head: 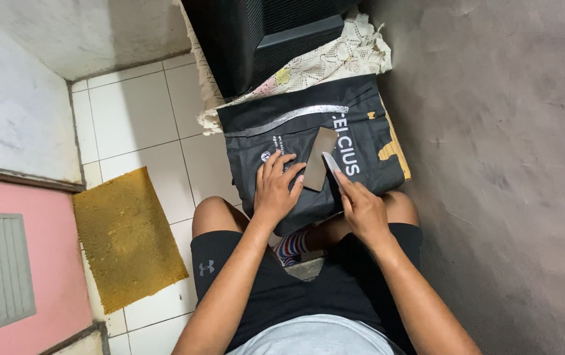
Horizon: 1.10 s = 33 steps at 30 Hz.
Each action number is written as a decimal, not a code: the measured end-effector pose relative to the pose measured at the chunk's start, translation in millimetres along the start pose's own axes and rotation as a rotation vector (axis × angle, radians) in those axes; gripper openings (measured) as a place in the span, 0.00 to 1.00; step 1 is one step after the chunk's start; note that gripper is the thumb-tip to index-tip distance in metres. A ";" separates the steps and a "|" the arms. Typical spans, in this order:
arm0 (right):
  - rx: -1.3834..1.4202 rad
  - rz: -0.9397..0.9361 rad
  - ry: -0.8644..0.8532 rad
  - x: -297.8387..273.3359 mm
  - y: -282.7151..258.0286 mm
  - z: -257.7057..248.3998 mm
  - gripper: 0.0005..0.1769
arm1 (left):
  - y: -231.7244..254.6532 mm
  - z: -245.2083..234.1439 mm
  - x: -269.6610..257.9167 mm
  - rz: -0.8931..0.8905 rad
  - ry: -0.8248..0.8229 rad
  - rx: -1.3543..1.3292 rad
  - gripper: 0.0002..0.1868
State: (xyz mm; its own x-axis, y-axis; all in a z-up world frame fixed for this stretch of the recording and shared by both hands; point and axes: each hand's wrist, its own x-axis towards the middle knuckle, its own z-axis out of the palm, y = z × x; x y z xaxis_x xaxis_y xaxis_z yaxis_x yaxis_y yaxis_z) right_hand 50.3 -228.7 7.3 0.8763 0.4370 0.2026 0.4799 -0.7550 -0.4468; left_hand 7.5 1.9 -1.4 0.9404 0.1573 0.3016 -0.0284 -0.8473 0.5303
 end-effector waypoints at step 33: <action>-0.090 -0.014 0.167 2.6 -1.2 -17.8 0.25 | 0.6 -0.5 -1.2 0.016 0.023 0.008 0.14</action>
State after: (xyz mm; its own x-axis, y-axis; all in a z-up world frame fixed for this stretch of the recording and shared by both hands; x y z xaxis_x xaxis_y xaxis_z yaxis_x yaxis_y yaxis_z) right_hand 52.8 -235.4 23.9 0.8610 0.3661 0.3529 0.4870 -0.7934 -0.3651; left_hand 6.2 1.5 -1.0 0.9317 0.1556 0.3281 -0.0401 -0.8540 0.5188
